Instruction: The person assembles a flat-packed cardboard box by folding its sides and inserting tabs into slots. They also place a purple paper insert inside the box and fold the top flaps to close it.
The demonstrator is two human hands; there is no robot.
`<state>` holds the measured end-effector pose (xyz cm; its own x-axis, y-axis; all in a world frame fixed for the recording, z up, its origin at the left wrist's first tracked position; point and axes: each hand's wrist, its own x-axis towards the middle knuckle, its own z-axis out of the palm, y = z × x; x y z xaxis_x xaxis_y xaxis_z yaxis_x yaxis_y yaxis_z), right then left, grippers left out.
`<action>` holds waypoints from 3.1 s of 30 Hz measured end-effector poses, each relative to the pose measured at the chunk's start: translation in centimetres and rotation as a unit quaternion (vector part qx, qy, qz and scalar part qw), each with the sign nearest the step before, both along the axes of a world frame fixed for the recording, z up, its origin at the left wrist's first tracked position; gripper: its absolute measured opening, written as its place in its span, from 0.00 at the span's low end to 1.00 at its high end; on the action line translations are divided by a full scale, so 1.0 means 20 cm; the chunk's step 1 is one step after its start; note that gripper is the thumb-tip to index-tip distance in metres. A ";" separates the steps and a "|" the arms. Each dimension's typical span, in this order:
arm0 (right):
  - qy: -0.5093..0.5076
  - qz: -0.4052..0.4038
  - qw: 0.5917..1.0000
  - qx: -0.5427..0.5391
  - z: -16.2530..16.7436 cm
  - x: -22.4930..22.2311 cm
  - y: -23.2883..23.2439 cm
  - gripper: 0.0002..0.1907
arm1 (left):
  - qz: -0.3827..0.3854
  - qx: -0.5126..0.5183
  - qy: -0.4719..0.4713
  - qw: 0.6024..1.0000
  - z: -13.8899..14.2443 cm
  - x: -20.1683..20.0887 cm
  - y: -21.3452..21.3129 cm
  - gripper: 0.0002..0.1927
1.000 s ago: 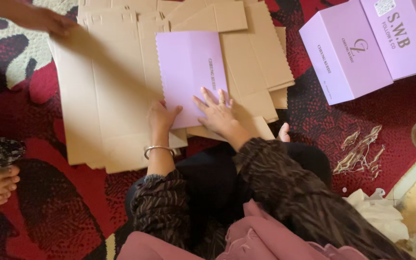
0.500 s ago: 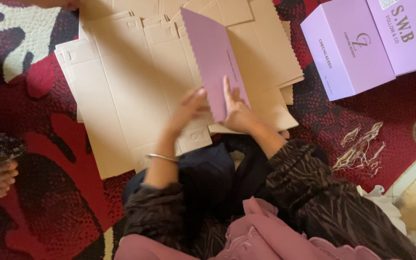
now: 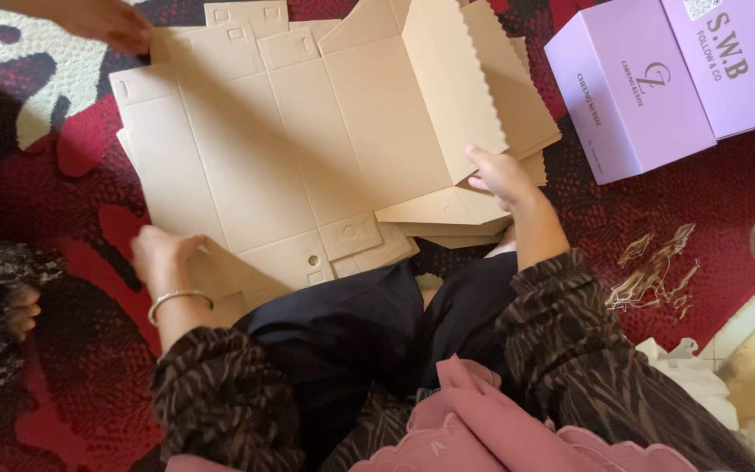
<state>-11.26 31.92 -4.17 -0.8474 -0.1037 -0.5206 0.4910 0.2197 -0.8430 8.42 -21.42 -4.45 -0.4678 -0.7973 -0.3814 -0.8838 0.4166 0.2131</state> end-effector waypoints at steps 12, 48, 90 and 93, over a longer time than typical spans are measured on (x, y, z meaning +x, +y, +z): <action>0.299 -0.117 0.943 0.085 0.12 0.00 -0.05 0.13 | -0.143 -0.133 0.348 0.917 0.72 0.06 0.15 0.29; 0.458 0.111 0.882 0.019 0.20 -0.11 -0.24 0.53 | -0.496 0.166 0.353 0.776 0.52 -0.28 0.85 0.41; 0.254 0.171 0.884 0.352 -0.11 0.04 -0.29 0.45 | -0.203 -0.035 0.193 0.959 0.17 -0.28 0.80 0.46; 0.247 0.189 0.882 0.353 -0.08 0.04 -0.30 0.47 | -0.367 -0.157 0.256 0.881 0.18 -0.25 0.83 0.44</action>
